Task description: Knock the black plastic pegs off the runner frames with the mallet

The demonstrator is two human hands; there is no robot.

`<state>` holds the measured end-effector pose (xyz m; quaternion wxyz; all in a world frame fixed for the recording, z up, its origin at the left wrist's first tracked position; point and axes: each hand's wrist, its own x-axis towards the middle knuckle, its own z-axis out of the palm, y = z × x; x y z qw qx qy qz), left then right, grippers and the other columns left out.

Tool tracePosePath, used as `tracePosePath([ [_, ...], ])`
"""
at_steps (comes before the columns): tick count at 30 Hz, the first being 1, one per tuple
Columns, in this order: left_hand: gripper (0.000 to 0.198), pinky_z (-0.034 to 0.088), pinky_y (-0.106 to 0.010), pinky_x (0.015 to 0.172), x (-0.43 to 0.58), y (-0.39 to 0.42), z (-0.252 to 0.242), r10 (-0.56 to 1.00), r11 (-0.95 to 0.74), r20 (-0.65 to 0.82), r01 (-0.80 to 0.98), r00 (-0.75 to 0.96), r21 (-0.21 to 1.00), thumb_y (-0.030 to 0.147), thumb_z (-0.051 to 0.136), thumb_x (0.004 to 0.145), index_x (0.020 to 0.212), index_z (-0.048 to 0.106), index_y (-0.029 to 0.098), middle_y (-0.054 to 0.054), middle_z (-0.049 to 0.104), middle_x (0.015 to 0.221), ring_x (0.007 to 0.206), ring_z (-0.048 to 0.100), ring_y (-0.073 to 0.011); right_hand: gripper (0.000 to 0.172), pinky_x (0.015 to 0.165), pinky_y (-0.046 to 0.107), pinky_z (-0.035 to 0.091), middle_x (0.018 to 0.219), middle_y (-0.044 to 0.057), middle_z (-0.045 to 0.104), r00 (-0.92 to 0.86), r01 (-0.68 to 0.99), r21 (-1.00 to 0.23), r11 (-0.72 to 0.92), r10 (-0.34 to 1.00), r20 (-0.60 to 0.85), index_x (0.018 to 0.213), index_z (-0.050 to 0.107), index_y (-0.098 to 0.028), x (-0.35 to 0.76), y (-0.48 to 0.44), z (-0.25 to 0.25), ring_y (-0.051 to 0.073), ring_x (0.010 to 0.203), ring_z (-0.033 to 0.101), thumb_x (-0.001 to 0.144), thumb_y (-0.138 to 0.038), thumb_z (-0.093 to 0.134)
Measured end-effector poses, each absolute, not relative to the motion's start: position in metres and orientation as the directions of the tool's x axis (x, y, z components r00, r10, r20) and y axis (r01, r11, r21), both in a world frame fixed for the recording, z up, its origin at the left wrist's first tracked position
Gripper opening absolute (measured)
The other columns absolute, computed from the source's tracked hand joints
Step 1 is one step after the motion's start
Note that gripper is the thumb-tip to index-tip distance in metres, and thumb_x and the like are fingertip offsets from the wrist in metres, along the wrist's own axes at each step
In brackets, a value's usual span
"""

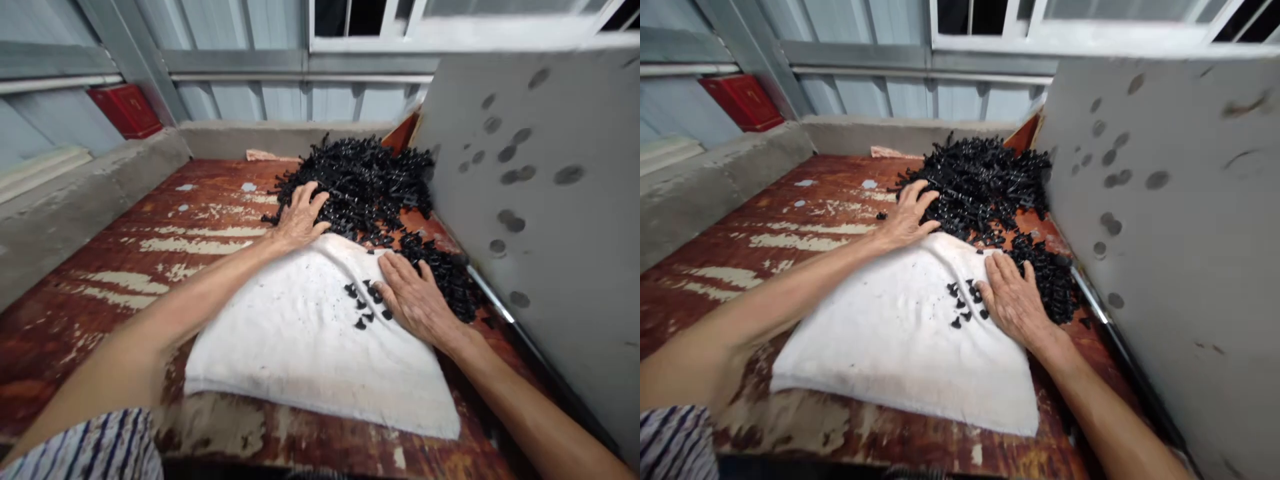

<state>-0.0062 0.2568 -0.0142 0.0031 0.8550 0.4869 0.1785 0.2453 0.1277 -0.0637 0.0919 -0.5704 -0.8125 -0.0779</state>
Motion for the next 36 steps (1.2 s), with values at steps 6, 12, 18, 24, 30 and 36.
tracePosePath([
  [6, 0.067, 0.009, -0.084, 0.101, -0.075, 0.139, -0.030, 0.872, -0.478, 0.155, 0.875, 0.464, 0.076, 0.053, 0.046, 0.093, 0.152, 0.031, 0.028, -0.010, 0.002, 0.167, 0.145, -0.015, -0.0523, 0.061, 0.112, 0.062, 0.024, 0.150, 0.023, 0.045, -0.344, 0.933, -0.014, 0.360, 0.901, 0.264, 0.144, 0.044, -0.007, 0.252, 0.131, -0.073, 0.034, 0.140, 0.038, 0.101, -0.041, 0.018],
  [12, 0.059, 0.009, -0.080, 0.106, -0.074, 0.129, -0.027, 0.903, -0.425, -0.041, 0.904, 0.427, 0.051, 0.050, 0.034, 0.098, 0.152, 0.035, 0.024, -0.012, 0.018, 0.165, 0.148, 0.001, -0.0480, 0.061, 0.110, 0.062, 0.029, 0.148, 0.021, 0.048, -0.342, 0.937, 0.031, 0.347, 0.901, 0.266, 0.143, 0.047, -0.010, 0.252, 0.134, -0.074, 0.032, 0.138, 0.041, 0.101, -0.042, 0.018],
  [18, 0.059, -0.002, -0.074, 0.112, -0.056, 0.121, -0.021, 0.806, -0.588, 0.092, 0.808, 0.585, 0.013, 0.049, 0.043, 0.096, 0.150, 0.036, 0.025, -0.011, 0.019, 0.165, 0.151, 0.002, -0.0408, 0.056, 0.108, 0.057, 0.035, 0.145, 0.017, 0.053, -0.355, 0.935, 0.099, 0.341, 0.883, 0.306, 0.141, 0.051, -0.016, 0.250, 0.133, -0.074, 0.028, 0.135, 0.046, 0.101, -0.039, 0.019],
  [24, 0.058, 0.015, -0.067, 0.115, -0.074, 0.076, -0.040, 0.830, -0.549, -0.041, 0.827, 0.557, 0.124, 0.050, 0.032, 0.099, 0.153, 0.030, 0.027, -0.012, 0.022, 0.164, 0.151, 0.013, -0.0366, 0.055, 0.108, 0.059, 0.034, 0.146, 0.017, 0.052, -0.351, 0.936, 0.090, 0.340, 0.876, 0.332, 0.145, 0.047, -0.017, 0.252, 0.136, -0.081, 0.029, 0.136, 0.045, 0.100, -0.037, 0.021],
  [30, 0.042, 0.041, -0.043, 0.105, -0.034, 0.141, -0.003, 0.778, -0.628, 0.052, 0.770, 0.626, 0.111, 0.025, 0.027, 0.100, 0.132, 0.054, 0.021, -0.012, 0.055, 0.137, 0.124, 0.051, -0.0245, 0.056, 0.108, 0.060, 0.032, 0.145, 0.018, 0.052, -0.360, 0.931, 0.072, 0.358, 0.867, 0.345, 0.146, 0.045, -0.015, 0.252, 0.136, -0.083, 0.030, 0.134, 0.046, 0.100, -0.036, 0.020],
  [36, 0.061, 0.048, -0.039, 0.092, 0.009, 0.244, 0.009, 0.622, -0.782, -0.043, 0.623, 0.781, -0.003, 0.006, 0.044, 0.084, 0.136, 0.052, 0.038, -0.003, 0.043, 0.148, 0.128, 0.045, -0.0246, 0.054, 0.107, 0.058, 0.034, 0.144, 0.018, 0.053, -0.361, 0.931, 0.093, 0.352, 0.866, 0.346, 0.142, 0.050, -0.014, 0.251, 0.135, -0.080, 0.030, 0.134, 0.047, 0.100, -0.035, 0.022],
])
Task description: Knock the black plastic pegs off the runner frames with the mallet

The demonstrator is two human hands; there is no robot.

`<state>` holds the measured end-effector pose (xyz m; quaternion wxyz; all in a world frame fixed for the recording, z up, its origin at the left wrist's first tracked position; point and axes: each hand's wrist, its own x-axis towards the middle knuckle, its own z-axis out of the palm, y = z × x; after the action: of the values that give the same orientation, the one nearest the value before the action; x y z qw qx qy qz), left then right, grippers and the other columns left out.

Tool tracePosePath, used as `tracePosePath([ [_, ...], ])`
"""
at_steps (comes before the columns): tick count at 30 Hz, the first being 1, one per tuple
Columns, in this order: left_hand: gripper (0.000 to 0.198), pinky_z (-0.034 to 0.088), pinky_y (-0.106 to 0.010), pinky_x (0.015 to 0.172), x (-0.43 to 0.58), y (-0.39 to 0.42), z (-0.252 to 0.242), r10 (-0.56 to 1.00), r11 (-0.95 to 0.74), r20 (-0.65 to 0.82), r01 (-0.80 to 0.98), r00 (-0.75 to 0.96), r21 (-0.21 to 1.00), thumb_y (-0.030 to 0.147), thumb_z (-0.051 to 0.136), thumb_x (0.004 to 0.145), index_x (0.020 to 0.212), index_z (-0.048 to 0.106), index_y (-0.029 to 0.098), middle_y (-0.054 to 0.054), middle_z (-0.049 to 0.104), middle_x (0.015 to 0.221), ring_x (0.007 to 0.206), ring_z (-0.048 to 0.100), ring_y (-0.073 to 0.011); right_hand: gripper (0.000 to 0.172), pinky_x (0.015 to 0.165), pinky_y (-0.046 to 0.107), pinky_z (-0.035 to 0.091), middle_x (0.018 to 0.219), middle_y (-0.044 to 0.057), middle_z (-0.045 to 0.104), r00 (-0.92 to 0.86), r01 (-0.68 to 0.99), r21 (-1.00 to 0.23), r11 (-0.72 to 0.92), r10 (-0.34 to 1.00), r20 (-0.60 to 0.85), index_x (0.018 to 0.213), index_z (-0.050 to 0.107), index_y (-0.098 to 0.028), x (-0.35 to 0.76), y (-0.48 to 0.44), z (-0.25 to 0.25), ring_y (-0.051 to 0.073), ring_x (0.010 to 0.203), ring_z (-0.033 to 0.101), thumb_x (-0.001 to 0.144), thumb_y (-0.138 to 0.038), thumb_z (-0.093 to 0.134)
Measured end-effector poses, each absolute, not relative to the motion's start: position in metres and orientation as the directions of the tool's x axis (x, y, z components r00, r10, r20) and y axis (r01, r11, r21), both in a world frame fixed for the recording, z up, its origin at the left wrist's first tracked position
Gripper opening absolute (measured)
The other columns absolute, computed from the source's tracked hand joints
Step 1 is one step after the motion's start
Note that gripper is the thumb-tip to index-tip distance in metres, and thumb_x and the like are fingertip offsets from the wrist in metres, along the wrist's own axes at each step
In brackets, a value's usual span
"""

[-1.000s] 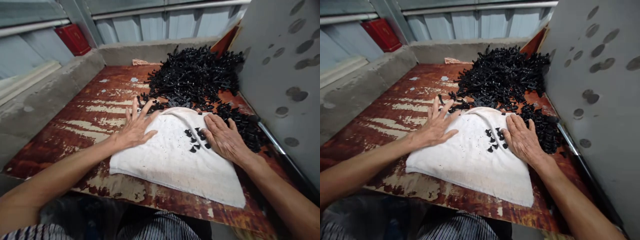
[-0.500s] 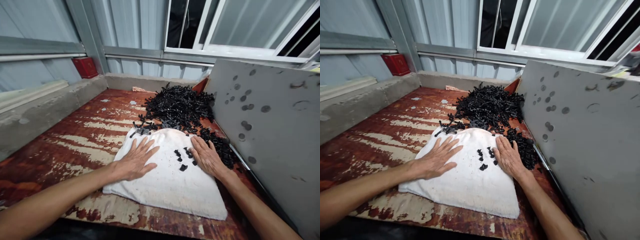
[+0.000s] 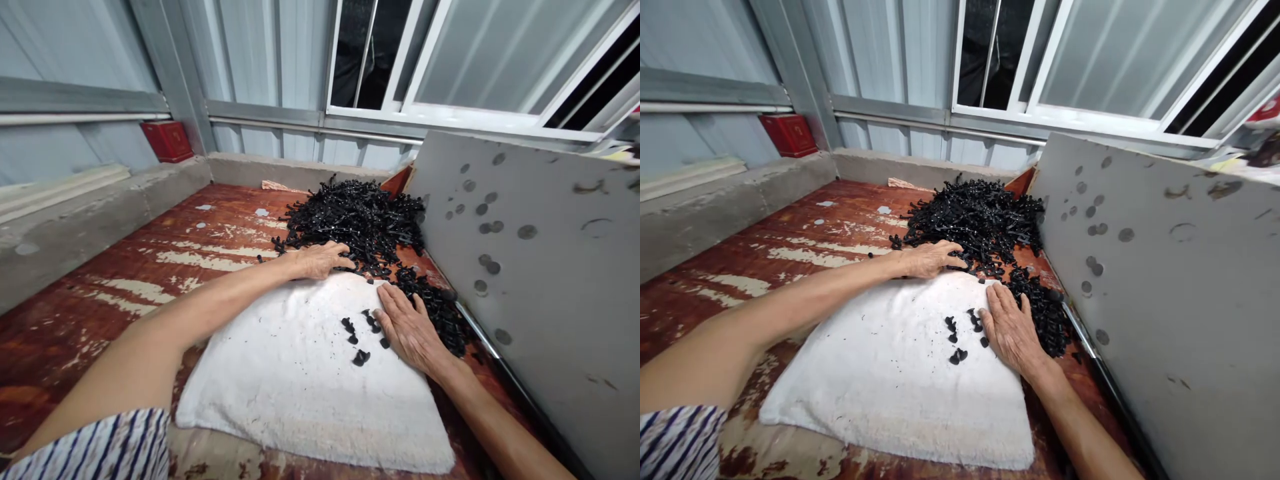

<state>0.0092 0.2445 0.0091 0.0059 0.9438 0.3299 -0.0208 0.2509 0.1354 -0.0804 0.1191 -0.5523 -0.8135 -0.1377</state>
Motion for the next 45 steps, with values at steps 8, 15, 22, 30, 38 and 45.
tracePosePath([
  [8, 0.066, 0.050, -0.045, 0.088, 0.027, 0.278, 0.012, 0.533, -0.846, -0.167, 0.516, 0.829, -0.136, 0.015, 0.053, 0.079, 0.141, 0.046, 0.033, -0.011, 0.040, 0.146, 0.123, 0.048, -0.0315, 0.057, 0.106, 0.060, 0.035, 0.143, 0.021, 0.053, -0.356, 0.934, 0.097, 0.345, 0.870, 0.342, 0.140, 0.052, -0.008, 0.248, 0.133, -0.077, 0.032, 0.133, 0.048, 0.101, -0.035, 0.019],
  [15, 0.041, 0.050, -0.041, 0.084, 0.029, 0.298, 0.011, 0.569, -0.819, -0.136, 0.544, 0.811, -0.185, 0.021, 0.056, 0.080, 0.120, 0.059, 0.026, -0.011, 0.051, 0.128, 0.114, 0.051, -0.0292, 0.055, 0.108, 0.060, 0.032, 0.146, 0.020, 0.051, -0.352, 0.935, 0.070, 0.349, 0.882, 0.314, 0.140, 0.051, -0.009, 0.248, 0.133, -0.074, 0.032, 0.135, 0.046, 0.101, -0.035, 0.023],
  [22, 0.040, 0.048, -0.039, 0.088, 0.027, 0.310, 0.017, 0.633, -0.774, -0.112, 0.624, 0.766, -0.106, 0.024, 0.065, 0.075, 0.115, 0.061, 0.027, -0.008, 0.055, 0.124, 0.116, 0.052, -0.0286, 0.056, 0.107, 0.062, 0.032, 0.146, 0.021, 0.051, -0.354, 0.934, 0.054, 0.354, 0.886, 0.300, 0.140, 0.050, -0.009, 0.247, 0.132, -0.072, 0.032, 0.135, 0.046, 0.101, -0.036, 0.021],
  [30, 0.031, 0.047, -0.041, 0.089, 0.022, 0.310, 0.023, 0.879, -0.411, 0.250, 0.911, 0.406, -0.034, 0.021, 0.048, 0.089, 0.120, 0.054, 0.020, -0.013, 0.054, 0.127, 0.116, 0.052, -0.0294, 0.053, 0.108, 0.062, 0.031, 0.146, 0.017, 0.051, -0.381, 0.920, 0.035, 0.390, 0.873, 0.303, 0.140, 0.052, -0.017, 0.249, 0.132, -0.071, 0.029, 0.136, 0.045, 0.101, -0.037, 0.023],
  [38, 0.033, 0.042, -0.043, 0.095, 0.037, 0.221, 0.005, 0.796, -0.549, 0.300, 0.836, 0.526, -0.009, 0.027, 0.041, 0.096, 0.125, 0.048, 0.014, -0.016, 0.049, 0.135, 0.122, 0.045, -0.0304, 0.051, 0.106, 0.062, 0.032, 0.142, 0.017, 0.055, -0.364, 0.925, 0.014, 0.380, 0.874, 0.322, 0.138, 0.054, -0.018, 0.246, 0.130, -0.067, 0.028, 0.132, 0.048, 0.101, -0.035, 0.023],
  [45, 0.043, 0.037, -0.054, 0.101, 0.006, 0.156, -0.021, 0.763, -0.646, 0.050, 0.762, 0.645, 0.047, 0.042, 0.032, 0.098, 0.125, 0.053, 0.016, -0.014, 0.056, 0.131, 0.120, 0.047, -0.0323, 0.050, 0.107, 0.063, 0.030, 0.141, 0.019, 0.055, -0.364, 0.919, -0.017, 0.393, 0.865, 0.346, 0.137, 0.054, -0.017, 0.246, 0.131, -0.069, 0.030, 0.129, 0.049, 0.100, -0.035, 0.025],
])
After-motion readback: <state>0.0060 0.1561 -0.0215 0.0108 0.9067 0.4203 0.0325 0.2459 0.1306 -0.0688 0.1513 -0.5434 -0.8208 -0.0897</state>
